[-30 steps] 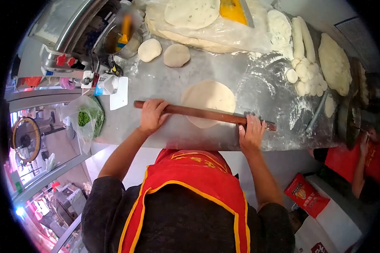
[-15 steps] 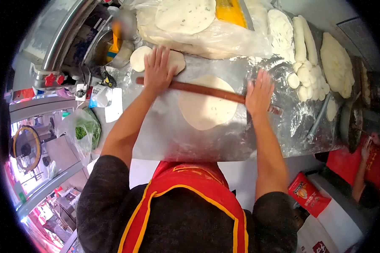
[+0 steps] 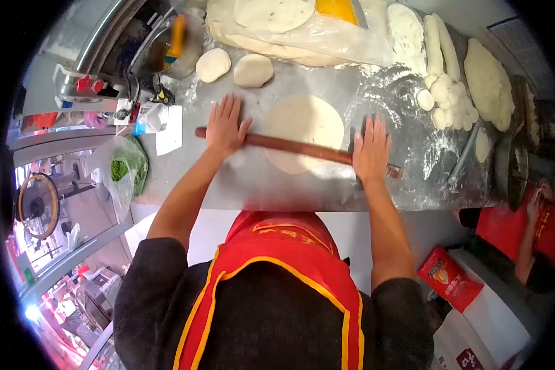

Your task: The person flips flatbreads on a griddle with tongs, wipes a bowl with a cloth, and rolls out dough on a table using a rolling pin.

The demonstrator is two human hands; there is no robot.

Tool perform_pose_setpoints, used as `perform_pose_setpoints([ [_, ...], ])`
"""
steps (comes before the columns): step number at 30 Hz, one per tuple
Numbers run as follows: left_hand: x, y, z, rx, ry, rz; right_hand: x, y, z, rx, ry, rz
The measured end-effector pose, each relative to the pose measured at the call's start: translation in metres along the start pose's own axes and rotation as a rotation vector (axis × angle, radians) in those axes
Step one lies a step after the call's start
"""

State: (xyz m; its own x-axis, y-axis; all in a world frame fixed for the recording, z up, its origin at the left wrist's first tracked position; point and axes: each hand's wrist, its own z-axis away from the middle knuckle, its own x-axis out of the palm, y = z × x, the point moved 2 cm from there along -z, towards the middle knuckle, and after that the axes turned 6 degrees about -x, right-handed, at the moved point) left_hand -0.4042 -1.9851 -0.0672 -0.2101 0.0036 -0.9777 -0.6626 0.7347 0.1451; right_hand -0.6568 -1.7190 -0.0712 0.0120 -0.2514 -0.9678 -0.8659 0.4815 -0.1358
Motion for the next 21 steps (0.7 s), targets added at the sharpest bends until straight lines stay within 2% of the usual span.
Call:
perform_pose_setpoints([
  [2,-0.008,0.002,0.045,-0.008,-0.095,0.002,-0.005,-0.009,0.048,-0.020,-0.081,-0.012],
  [5,-0.012,0.001,0.107,-0.035,-0.052,0.095,-0.012,-0.023,0.094,-0.030,-0.065,-0.052],
  [7,-0.018,0.001,0.137,0.015,-0.026,0.149,-0.031,-0.036,0.120,-0.076,-0.082,-0.081],
  [8,-0.030,0.006,0.140,0.053,0.066,0.129,-0.038,-0.037,0.123,-0.103,-0.091,-0.087],
  [11,-0.026,-0.009,0.145,0.061,-0.152,0.125,-0.029,-0.006,0.120,-0.259,-0.204,-0.243],
  [12,-0.044,-0.005,0.154,-0.075,-0.363,0.138,-0.042,-0.005,0.083,-0.256,-0.339,-0.295],
  [14,-0.056,-0.010,0.190,-0.245,-0.404,0.153,-0.057,-0.018,0.044,-0.478,-0.244,-0.213],
  [15,-0.056,-0.013,0.224,-0.132,-0.016,0.301,-0.063,-0.036,0.028,-0.583,-0.190,-0.190],
  [18,-0.062,-0.010,0.284,-0.626,-0.577,0.431,-0.024,-0.082,-0.002,-0.738,-0.226,-0.267],
  [19,-0.058,-0.013,0.301,-0.677,-0.647,0.529,0.004,-0.098,-0.012,-0.775,-0.266,-0.327],
  [21,-0.068,-0.017,0.300,-0.736,-0.675,0.523,0.028,-0.142,-0.049,-0.804,-0.117,-0.285],
])
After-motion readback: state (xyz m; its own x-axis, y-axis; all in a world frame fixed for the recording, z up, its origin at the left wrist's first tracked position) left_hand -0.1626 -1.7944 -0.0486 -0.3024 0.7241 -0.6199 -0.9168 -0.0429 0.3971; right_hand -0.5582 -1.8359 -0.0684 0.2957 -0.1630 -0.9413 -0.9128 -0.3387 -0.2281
